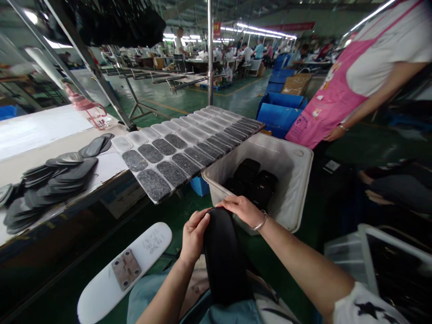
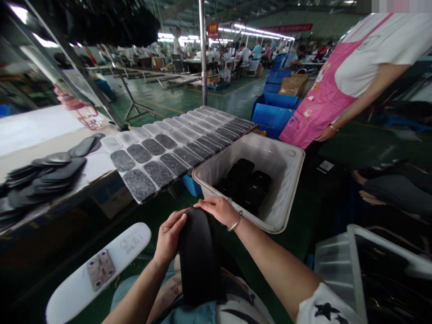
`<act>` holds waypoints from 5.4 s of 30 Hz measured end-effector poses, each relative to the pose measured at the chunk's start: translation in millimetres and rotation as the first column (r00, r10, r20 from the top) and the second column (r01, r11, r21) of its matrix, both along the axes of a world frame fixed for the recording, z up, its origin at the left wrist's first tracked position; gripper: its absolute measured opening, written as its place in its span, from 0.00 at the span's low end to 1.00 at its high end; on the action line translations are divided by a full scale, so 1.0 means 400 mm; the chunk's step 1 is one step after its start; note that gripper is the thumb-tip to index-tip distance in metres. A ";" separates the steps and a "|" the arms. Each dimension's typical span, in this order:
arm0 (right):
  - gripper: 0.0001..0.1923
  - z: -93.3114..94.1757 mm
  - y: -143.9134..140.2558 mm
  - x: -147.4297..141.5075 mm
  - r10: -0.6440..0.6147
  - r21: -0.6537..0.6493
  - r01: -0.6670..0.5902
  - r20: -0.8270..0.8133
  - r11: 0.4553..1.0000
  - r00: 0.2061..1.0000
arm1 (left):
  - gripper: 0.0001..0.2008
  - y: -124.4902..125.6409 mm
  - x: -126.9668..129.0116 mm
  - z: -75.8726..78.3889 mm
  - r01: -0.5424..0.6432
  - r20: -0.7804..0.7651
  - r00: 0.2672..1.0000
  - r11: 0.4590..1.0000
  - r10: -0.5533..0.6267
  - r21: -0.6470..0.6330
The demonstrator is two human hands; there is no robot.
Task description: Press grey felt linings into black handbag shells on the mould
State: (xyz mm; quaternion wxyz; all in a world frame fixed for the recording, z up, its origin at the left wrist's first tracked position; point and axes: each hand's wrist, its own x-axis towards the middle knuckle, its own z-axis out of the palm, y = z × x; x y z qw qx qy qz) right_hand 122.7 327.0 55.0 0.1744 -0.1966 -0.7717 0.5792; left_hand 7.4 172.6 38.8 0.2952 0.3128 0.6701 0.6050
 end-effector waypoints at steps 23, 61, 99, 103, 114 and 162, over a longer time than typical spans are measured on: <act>0.15 -0.049 -0.127 0.124 -0.323 0.414 0.331 -0.093 0.848 0.942 | 0.17 -0.048 0.064 -0.028 -0.105 -0.054 0.993 0.994 0.107 0.036; 0.14 -0.031 -0.080 0.103 -0.216 -0.102 0.217 0.016 0.971 0.976 | 0.21 -0.078 0.050 -0.014 -0.029 0.123 0.992 0.999 0.027 0.018; 0.19 -0.031 0.109 0.004 0.156 0.113 -0.188 0.240 0.976 0.958 | 0.25 0.089 0.009 -0.018 0.076 0.161 0.985 0.994 -0.063 -0.073; 0.18 -0.049 0.115 0.046 0.079 0.176 -0.122 0.236 0.977 0.969 | 0.27 0.018 0.035 -0.009 0.100 0.119 0.989 0.989 -0.087 -0.111; 0.19 -0.107 0.103 0.124 -0.029 0.136 -0.006 0.258 0.991 0.966 | 0.15 -0.071 0.134 -0.057 0.113 -0.026 0.992 0.975 -0.120 -0.189; 0.15 -0.055 -0.129 0.188 -0.656 0.323 0.650 -0.108 0.688 0.747 | 0.18 0.117 0.142 -0.030 -0.040 0.359 0.933 0.980 -0.034 0.197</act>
